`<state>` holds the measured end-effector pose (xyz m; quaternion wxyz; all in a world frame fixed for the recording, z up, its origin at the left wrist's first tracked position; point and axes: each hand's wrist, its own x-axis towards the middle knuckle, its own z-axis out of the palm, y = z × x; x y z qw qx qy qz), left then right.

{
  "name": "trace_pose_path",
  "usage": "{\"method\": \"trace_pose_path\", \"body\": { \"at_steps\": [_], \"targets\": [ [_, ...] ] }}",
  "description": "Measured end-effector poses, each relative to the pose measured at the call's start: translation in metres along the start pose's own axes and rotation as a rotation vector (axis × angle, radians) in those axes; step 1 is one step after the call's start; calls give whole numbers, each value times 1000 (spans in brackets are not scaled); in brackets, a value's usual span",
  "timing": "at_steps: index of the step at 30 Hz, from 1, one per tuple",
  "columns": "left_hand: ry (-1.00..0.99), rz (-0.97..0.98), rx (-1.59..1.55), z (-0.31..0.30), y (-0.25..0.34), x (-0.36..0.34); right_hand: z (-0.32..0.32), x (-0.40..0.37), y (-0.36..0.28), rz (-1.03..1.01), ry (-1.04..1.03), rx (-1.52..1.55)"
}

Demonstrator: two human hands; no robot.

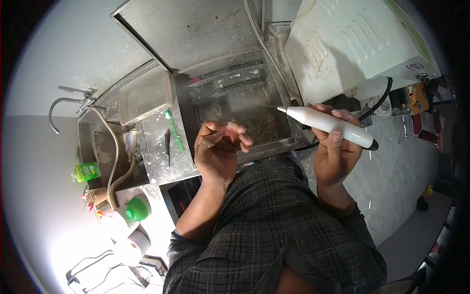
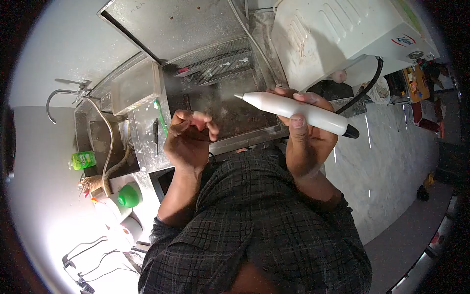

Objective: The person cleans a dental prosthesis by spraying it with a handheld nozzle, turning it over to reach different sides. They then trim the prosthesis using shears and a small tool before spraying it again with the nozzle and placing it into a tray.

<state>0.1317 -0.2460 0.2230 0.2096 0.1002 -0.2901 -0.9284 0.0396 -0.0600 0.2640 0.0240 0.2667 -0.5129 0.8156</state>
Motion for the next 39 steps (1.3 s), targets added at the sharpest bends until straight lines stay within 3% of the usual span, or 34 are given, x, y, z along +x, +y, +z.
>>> {"method": "trace_pose_path", "body": {
  "at_steps": [3,5,9,15,17,21,25,28,32,39],
  "targets": [
    [-90,-43,-50,-1,-2,2,-3,-2,2,4,25,-18],
    [142,-111,98,9,-5,2,-7,-1,2,9,25,-38],
    [138,-116,112,16,-16,4,-9,0,1,25,77,-49],
    [93,-21,347,20,-23,2,-15,2,1,11,67,-84],
    [98,122,474,22,-26,2,-17,2,1,21,66,-62],
    [200,82,473,17,-28,3,-16,3,0,48,56,-12],
    [142,249,492,14,-33,3,-13,-2,4,37,5,-25],
    [154,318,576,20,-32,-1,-12,-5,3,28,-186,-175],
    [181,400,717,20,-33,-6,-3,-5,3,11,-165,-119],
    [151,429,684,17,-35,-11,0,-12,7,8,-209,-80]
  ]
}}
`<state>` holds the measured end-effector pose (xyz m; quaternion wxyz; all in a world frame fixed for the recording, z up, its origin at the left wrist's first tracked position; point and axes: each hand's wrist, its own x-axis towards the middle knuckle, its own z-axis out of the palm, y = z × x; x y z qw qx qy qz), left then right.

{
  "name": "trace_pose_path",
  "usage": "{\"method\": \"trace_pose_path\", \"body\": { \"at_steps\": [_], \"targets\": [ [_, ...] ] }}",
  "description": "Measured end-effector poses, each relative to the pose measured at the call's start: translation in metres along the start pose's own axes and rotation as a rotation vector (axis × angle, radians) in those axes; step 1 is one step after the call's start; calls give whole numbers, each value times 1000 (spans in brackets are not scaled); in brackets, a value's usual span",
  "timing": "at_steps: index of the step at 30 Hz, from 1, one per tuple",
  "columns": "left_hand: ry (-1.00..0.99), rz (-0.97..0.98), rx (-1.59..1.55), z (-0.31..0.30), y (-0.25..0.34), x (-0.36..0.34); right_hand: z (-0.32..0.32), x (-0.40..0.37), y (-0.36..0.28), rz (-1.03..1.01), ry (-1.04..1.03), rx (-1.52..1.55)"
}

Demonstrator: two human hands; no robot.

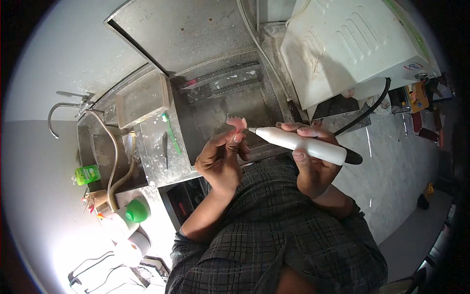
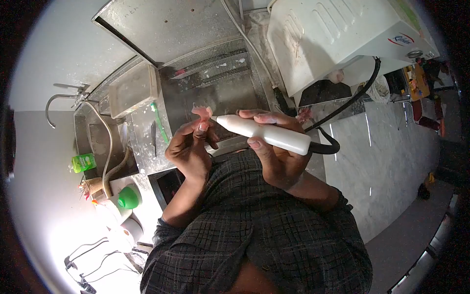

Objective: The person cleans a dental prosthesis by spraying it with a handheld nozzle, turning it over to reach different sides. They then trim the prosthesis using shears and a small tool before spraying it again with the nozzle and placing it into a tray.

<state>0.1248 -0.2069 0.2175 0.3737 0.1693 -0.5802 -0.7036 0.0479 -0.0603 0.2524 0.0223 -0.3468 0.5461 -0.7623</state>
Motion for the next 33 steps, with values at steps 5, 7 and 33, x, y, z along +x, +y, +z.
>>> {"method": "trace_pose_path", "body": {
  "at_steps": [5,7,33],
  "targets": [
    [-26,147,155,-7,-4,-4,1,-2,-4,11,-14,-69],
    [-52,313,291,-8,-5,-3,0,-2,-2,-6,13,-72],
    [-239,652,636,-5,-7,-9,-8,-20,-11,12,106,-51]
  ]
}}
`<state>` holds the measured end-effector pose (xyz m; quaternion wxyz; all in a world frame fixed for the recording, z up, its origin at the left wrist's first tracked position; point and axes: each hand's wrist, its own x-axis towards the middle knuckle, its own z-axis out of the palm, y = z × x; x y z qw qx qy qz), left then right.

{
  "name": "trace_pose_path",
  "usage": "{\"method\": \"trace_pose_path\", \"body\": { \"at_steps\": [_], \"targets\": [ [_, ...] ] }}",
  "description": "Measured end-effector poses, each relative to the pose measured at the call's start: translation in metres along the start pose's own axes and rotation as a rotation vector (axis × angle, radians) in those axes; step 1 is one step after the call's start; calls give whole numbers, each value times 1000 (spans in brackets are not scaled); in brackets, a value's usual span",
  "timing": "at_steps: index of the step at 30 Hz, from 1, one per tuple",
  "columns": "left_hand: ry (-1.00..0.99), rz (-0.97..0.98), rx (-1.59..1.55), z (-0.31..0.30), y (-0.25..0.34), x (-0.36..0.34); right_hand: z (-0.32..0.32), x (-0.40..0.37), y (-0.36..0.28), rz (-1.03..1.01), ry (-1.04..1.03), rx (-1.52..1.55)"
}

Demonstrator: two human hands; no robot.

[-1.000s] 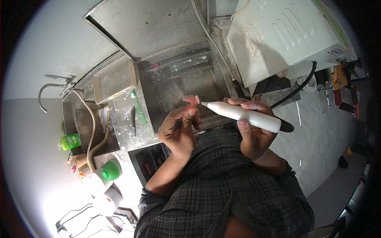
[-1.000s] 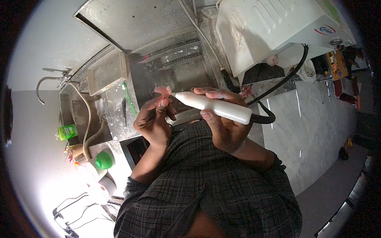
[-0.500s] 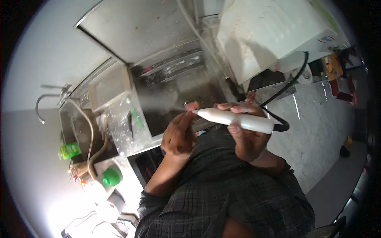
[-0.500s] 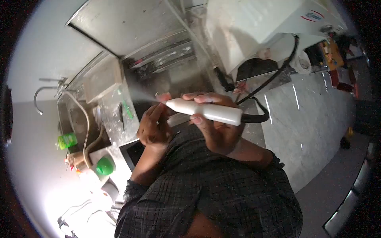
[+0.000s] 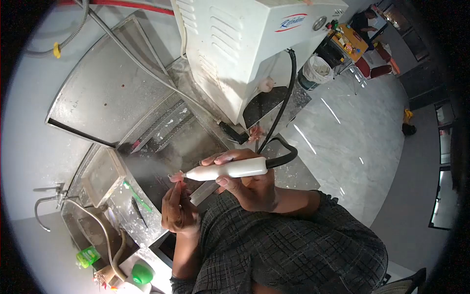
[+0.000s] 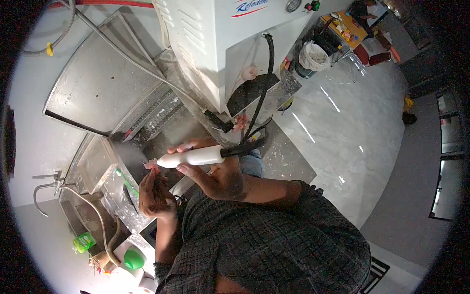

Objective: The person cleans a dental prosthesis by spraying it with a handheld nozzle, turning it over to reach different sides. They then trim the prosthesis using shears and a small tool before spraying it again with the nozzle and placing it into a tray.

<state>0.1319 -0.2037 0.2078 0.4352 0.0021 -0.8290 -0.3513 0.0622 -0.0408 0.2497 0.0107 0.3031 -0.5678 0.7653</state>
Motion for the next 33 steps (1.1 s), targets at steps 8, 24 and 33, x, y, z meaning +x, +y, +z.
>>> {"method": "trace_pose_path", "body": {
  "at_steps": [8,24,33],
  "targets": [
    [-60,90,46,22,18,16,-23,-2,-9,14,145,109],
    [-62,120,109,70,55,27,-82,-7,-13,-40,133,45],
    [-126,14,209,72,58,20,-98,-12,-3,120,325,314]
  ]
}}
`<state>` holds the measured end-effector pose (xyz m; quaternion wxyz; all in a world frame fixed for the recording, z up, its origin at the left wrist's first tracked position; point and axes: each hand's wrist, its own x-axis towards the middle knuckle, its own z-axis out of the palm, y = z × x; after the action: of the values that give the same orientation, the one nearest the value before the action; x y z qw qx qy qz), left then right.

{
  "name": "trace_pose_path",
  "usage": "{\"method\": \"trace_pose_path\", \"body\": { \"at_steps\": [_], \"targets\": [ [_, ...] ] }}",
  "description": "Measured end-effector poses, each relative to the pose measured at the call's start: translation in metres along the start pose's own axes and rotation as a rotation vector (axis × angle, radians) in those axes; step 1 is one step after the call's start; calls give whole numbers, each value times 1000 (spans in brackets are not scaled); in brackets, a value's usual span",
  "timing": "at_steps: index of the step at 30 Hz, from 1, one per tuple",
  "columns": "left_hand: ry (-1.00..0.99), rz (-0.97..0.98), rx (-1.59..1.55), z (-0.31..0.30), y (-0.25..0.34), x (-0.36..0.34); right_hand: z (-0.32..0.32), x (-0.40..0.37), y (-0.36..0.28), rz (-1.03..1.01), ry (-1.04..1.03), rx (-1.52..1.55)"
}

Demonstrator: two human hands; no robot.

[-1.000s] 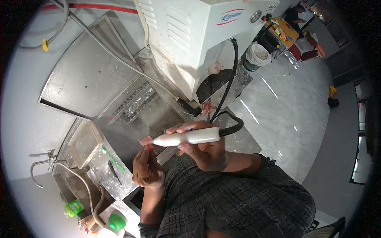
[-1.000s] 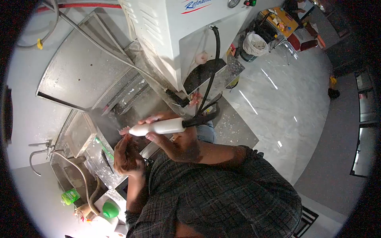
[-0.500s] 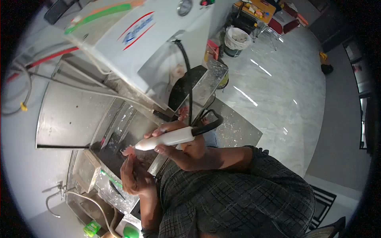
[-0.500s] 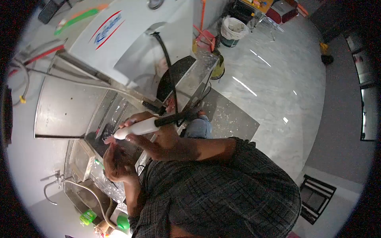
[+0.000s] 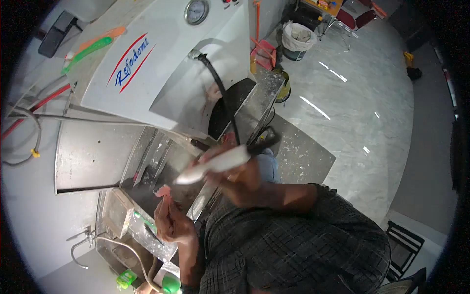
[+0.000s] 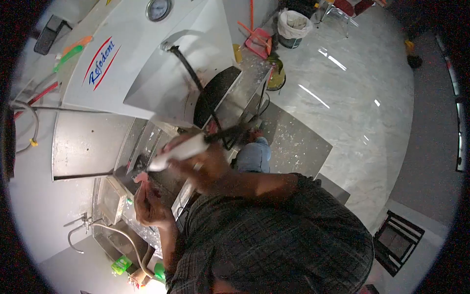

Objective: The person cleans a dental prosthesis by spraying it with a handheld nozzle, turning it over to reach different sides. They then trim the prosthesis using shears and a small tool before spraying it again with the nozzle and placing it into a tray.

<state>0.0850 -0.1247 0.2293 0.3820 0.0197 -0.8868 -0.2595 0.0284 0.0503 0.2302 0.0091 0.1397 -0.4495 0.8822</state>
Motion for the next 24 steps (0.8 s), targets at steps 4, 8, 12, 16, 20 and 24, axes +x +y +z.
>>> {"method": "trace_pose_path", "body": {
  "at_steps": [4,8,12,16,20,24],
  "targets": [
    [-23,1,-140,9,-18,-11,-51,20,-15,-58,132,-131],
    [-262,-534,-368,34,-59,-35,-98,2,-14,-26,433,-224],
    [63,-535,-253,20,-187,-109,-121,-16,-23,0,497,-336],
    [234,-872,410,-55,-205,-130,-114,-22,-19,19,492,-344],
    [352,-1042,428,-88,-245,-197,-109,-17,-12,47,438,-321],
    [440,-1124,426,-92,-257,-218,-98,-7,-9,82,384,-325]
  ]
}}
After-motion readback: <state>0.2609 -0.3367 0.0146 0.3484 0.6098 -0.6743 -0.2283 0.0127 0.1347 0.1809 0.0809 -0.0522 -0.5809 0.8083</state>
